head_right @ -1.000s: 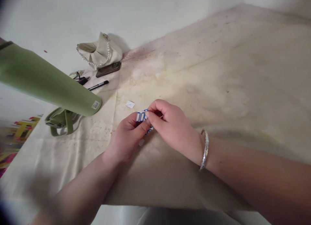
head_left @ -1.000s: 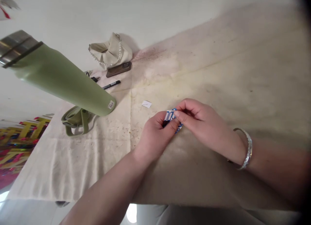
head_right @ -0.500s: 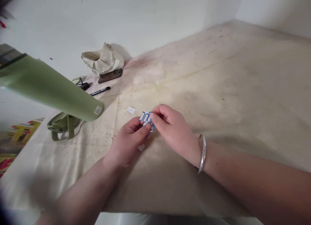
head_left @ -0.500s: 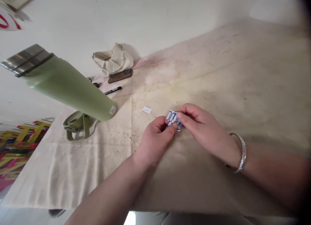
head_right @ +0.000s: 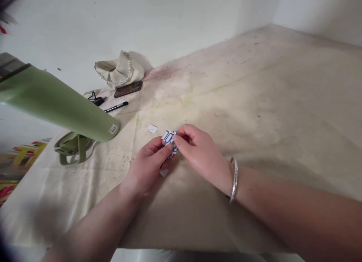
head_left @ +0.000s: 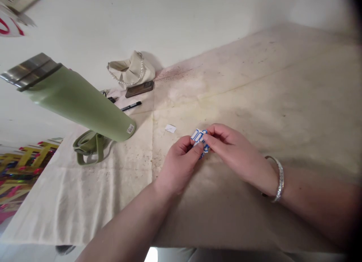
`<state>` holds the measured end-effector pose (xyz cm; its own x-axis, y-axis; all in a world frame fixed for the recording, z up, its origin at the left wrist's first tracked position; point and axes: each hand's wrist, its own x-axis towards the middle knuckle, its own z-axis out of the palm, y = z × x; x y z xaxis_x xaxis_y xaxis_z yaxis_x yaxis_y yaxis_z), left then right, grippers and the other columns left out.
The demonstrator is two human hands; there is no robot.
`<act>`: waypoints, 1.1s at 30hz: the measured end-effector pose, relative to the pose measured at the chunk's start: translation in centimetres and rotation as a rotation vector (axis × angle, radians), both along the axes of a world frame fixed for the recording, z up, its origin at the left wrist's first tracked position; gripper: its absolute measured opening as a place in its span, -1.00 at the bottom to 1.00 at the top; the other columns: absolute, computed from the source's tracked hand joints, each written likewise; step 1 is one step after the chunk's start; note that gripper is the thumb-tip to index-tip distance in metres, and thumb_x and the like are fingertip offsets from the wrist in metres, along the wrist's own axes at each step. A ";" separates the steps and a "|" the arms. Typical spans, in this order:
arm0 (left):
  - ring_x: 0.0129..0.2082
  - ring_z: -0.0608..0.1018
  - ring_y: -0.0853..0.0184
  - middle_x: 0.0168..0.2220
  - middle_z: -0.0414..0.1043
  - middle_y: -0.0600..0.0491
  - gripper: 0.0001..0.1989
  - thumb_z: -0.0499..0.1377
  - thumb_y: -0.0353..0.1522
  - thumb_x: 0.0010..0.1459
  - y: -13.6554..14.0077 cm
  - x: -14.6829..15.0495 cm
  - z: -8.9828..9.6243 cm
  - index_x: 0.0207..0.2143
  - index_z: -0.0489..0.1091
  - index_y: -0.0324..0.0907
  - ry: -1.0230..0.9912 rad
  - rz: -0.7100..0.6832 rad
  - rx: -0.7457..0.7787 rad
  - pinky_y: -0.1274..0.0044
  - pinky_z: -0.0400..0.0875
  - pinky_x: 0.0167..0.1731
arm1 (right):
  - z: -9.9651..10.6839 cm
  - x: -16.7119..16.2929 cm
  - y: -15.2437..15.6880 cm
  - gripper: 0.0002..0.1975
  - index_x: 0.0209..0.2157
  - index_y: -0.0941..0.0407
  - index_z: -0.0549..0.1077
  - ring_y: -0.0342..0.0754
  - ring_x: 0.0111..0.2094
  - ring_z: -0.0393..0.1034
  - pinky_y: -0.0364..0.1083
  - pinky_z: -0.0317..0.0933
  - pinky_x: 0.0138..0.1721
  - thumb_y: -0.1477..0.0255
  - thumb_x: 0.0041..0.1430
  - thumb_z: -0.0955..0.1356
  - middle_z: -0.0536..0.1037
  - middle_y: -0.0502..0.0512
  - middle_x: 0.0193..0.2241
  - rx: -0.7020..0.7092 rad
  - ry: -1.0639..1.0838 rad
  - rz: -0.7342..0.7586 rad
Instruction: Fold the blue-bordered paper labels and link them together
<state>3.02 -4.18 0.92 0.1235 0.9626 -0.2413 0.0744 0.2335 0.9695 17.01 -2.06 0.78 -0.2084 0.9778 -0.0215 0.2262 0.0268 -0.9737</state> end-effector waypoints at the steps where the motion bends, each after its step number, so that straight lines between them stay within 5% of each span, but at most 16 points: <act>1: -0.59 0.16 0.54 -0.53 0.22 0.18 -0.81 0.15 -0.26 0.09 0.0 0.0 0.0 -0.43 0.31 -0.21 -0.001 0.004 -0.001 0.62 0.03 -0.57 | 0.0 0.0 0.0 -0.85 -0.43 0.09 0.35 -0.08 -0.37 0.31 -0.10 0.17 -0.34 0.33 0.13 0.25 0.46 0.01 -0.43 -0.003 -0.001 0.003; 33: -0.58 0.17 0.56 -0.53 0.23 0.17 -0.81 0.14 -0.27 0.13 -0.3 0.1 0.2 -0.45 0.30 -0.22 -0.021 -0.017 0.008 0.64 0.03 -0.57 | -0.1 0.1 -0.1 -0.76 -0.52 0.09 0.31 -0.16 -0.50 0.17 -0.13 0.04 -0.47 0.26 0.14 0.27 0.31 -0.08 -0.57 0.024 -0.022 -0.040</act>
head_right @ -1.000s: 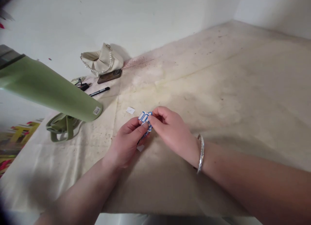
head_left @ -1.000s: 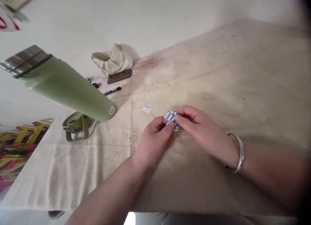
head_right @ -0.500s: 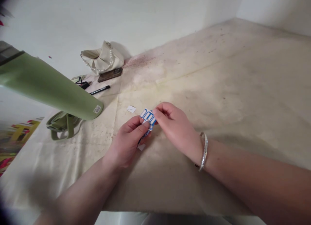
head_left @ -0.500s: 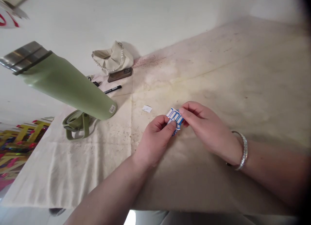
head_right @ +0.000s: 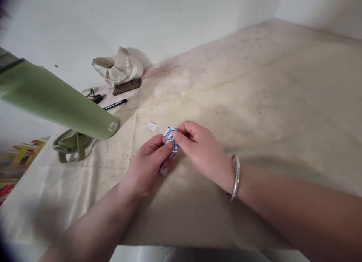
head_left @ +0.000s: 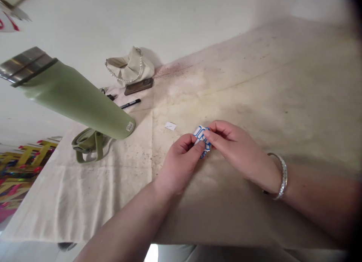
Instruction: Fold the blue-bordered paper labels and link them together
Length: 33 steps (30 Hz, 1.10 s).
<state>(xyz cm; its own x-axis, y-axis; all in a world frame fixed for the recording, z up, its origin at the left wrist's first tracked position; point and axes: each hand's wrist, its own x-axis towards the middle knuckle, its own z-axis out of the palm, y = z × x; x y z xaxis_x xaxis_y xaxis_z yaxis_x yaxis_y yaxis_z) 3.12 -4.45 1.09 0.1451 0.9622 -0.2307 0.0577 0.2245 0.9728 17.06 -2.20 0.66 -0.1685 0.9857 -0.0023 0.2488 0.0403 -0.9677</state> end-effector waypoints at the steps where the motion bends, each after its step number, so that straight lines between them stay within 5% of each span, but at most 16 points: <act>1: -0.58 0.17 0.56 -0.53 0.23 0.17 -0.81 0.14 -0.27 0.13 0.0 0.0 0.0 -0.45 0.30 -0.21 0.002 0.001 0.000 0.64 0.03 -0.57 | -0.1 0.0 0.0 -0.75 -0.52 0.09 0.31 -0.16 -0.50 0.18 -0.13 0.04 -0.47 0.25 0.15 0.27 0.31 -0.08 -0.58 -0.002 0.001 -0.006; 33: -0.54 0.20 0.54 -0.50 0.23 0.16 -0.81 0.12 -0.26 0.15 -0.5 0.1 -0.3 -0.42 0.30 -0.20 0.015 -0.046 -0.012 0.63 0.05 -0.56 | -0.3 -0.1 0.0 -0.74 -0.52 0.08 0.34 -0.14 -0.46 0.21 -0.12 0.07 -0.46 0.23 0.16 0.24 0.33 -0.06 -0.55 -0.071 0.007 -0.006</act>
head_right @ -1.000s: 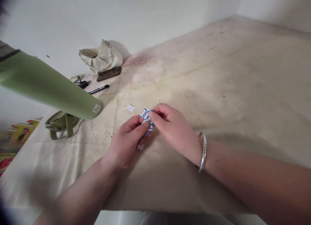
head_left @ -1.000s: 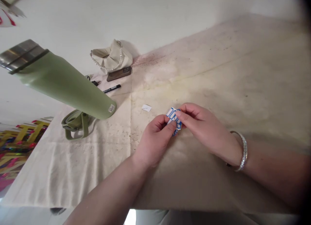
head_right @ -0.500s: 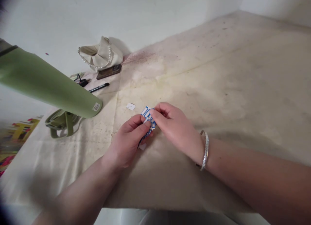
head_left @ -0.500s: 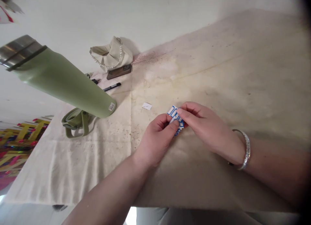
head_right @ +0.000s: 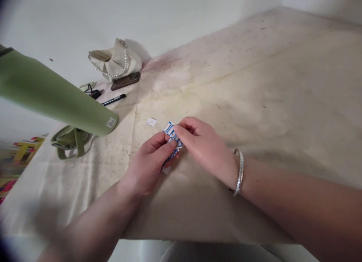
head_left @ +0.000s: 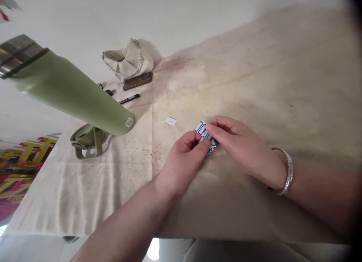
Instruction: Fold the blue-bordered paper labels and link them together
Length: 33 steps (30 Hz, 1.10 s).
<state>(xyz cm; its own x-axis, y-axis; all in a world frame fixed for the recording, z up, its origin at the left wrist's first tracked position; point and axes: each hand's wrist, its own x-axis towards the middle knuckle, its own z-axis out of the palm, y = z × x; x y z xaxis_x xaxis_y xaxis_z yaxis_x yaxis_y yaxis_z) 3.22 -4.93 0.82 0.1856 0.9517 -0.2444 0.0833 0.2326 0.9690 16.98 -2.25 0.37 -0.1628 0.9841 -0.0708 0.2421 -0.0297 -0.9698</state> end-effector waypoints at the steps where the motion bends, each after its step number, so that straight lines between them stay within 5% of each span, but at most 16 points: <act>1: -0.54 0.20 0.54 -0.50 0.23 0.16 -0.81 0.12 -0.26 0.15 0.0 0.0 0.0 -0.42 0.30 -0.20 -0.005 -0.005 0.002 0.63 0.06 -0.56 | 0.0 0.0 0.0 -0.74 -0.51 0.08 0.34 -0.13 -0.46 0.21 -0.12 0.07 -0.46 0.23 0.16 0.24 0.34 -0.06 -0.55 -0.002 -0.003 0.002; 33: -0.57 0.21 0.53 -0.52 0.24 0.15 -0.80 0.14 -0.25 0.13 -0.7 0.4 0.3 -0.43 0.30 -0.20 -0.018 -0.009 -0.052 0.58 0.04 -0.58 | -0.1 0.1 0.0 -0.79 -0.49 0.04 0.35 -0.09 -0.42 0.28 -0.10 0.14 -0.43 0.28 0.17 0.24 0.41 -0.02 -0.50 0.017 -0.034 0.061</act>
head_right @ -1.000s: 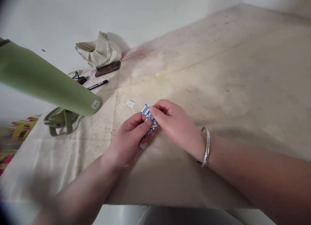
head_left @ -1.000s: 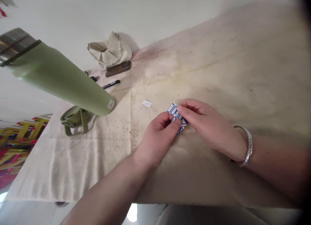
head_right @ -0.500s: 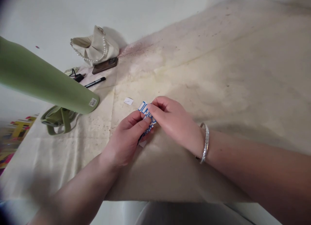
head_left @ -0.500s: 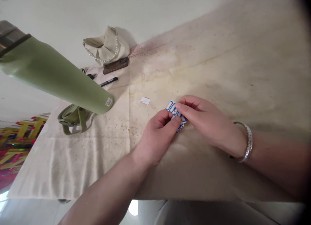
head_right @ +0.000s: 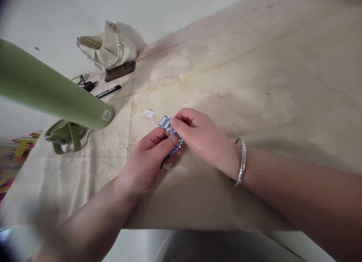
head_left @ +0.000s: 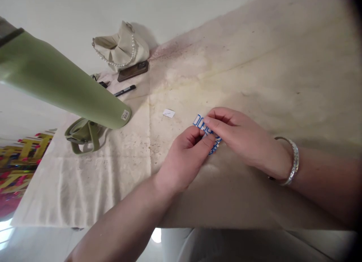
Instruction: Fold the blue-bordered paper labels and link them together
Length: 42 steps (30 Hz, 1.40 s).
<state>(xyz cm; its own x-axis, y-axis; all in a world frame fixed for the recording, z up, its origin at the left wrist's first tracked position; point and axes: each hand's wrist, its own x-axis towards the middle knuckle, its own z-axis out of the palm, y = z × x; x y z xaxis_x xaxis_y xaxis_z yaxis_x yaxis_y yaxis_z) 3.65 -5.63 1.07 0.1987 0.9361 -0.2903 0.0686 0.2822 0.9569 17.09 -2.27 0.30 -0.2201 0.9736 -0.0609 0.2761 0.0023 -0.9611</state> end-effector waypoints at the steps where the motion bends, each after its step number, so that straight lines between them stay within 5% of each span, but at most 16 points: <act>1: -0.57 0.21 0.53 -0.51 0.25 0.14 -0.81 0.14 -0.25 0.13 0.0 0.0 0.0 -0.43 0.30 -0.19 -0.003 -0.005 -0.001 0.58 0.05 -0.57 | 0.0 0.0 0.0 -0.79 -0.48 0.04 0.36 -0.09 -0.42 0.29 -0.10 0.14 -0.42 0.28 0.17 0.24 0.42 -0.02 -0.49 -0.002 -0.009 0.001; 42: -0.46 0.33 0.44 -0.43 0.34 0.11 -0.86 0.08 -0.27 0.13 -1.1 0.1 1.3 -0.37 0.35 -0.15 0.147 -0.101 -0.015 0.57 0.22 -0.50 | 0.5 -0.1 -0.4 -0.68 -0.60 0.08 0.22 -0.16 -0.55 0.19 -0.11 0.00 -0.54 0.29 0.21 0.16 0.31 -0.05 -0.61 0.008 -0.160 0.144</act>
<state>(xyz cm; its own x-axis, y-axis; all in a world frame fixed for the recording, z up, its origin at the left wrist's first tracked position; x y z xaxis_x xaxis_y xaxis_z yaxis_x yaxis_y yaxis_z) 3.72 -6.77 2.33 0.2457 0.9089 -0.3370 0.2364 0.2809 0.9302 17.01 -2.65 0.79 -0.3447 0.9335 -0.0990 0.4216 0.0598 -0.9048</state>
